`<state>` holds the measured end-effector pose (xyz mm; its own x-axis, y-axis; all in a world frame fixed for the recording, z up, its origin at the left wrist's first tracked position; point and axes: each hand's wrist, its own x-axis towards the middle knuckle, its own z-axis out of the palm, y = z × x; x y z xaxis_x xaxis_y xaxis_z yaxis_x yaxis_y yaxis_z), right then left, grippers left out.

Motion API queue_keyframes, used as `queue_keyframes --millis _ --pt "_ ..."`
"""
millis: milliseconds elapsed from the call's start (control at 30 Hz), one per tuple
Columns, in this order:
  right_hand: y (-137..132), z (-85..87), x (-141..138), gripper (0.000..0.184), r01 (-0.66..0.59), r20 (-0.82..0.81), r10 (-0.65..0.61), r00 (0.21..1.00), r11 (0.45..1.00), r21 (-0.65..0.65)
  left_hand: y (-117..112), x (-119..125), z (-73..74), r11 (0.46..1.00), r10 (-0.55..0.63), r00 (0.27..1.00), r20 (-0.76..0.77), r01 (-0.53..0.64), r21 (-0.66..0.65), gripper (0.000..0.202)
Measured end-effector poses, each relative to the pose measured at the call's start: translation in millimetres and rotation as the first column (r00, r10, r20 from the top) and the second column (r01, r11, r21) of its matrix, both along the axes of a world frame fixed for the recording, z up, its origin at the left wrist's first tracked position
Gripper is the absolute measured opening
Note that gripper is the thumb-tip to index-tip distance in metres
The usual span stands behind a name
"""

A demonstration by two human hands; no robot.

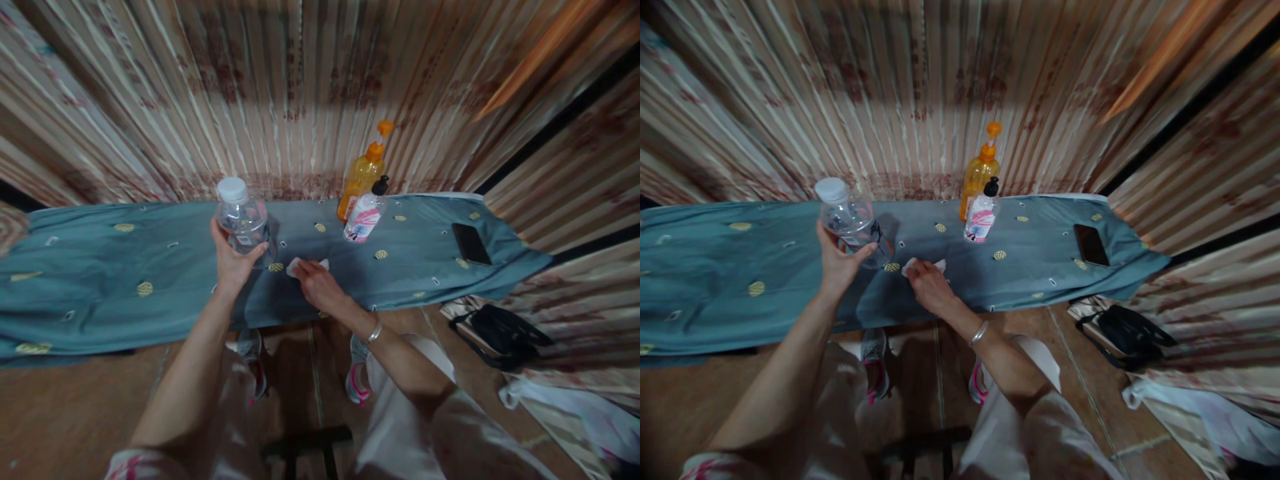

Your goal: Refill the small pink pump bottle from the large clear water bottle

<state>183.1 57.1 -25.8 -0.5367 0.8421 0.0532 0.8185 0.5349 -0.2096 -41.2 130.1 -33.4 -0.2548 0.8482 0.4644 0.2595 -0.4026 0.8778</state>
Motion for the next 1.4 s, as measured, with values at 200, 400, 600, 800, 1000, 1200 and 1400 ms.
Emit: queue_keyframes --millis 200,400,600,800,1000,1200,1400 --pt "-15.5 0.6 17.2 0.041 -0.017 -0.002 0.017 1.000 1.000 -0.021 -8.5 -2.9 -1.1 0.999 0.013 1.000 0.010 -0.013 -0.049 0.131" --pt "10.4 3.2 126.8 0.021 0.494 -0.094 -0.491 0.866 0.869 0.013 -23.4 -12.7 -3.1 0.988 0.052 0.997 0.061 -0.042 -0.151 0.132" --pt "14.6 6.9 92.6 0.034 0.453 -0.083 -0.452 0.888 0.891 -0.001 -30.4 -17.2 -1.2 0.984 0.100 0.992 0.073 -0.087 -0.155 0.132" --pt "2.7 15.1 -2.7 0.038 0.104 -0.080 -0.111 0.991 0.991 -0.086 -41.9 -10.8 12.2 0.982 0.136 0.984 0.113 -0.118 -0.149 0.130" --pt "7.2 25.3 9.6 0.042 0.221 -0.002 -0.221 0.975 0.975 -0.004 -72.5 -13.1 9.8 0.978 0.154 0.984 0.087 -0.139 -0.154 0.122" --pt "-4.5 21.0 14.1 0.036 0.188 -0.009 -0.188 0.982 0.982 -0.020 -103.2 14.1 -9.3 0.985 0.070 0.997 0.037 -0.064 -0.161 0.113" --pt "-9.2 42.8 65.6 0.032 0.387 -0.160 -0.388 0.908 0.921 -0.038 -102.9 38.6 -22.7 0.986 0.011 0.991 -0.132 -0.033 -0.161 0.111"
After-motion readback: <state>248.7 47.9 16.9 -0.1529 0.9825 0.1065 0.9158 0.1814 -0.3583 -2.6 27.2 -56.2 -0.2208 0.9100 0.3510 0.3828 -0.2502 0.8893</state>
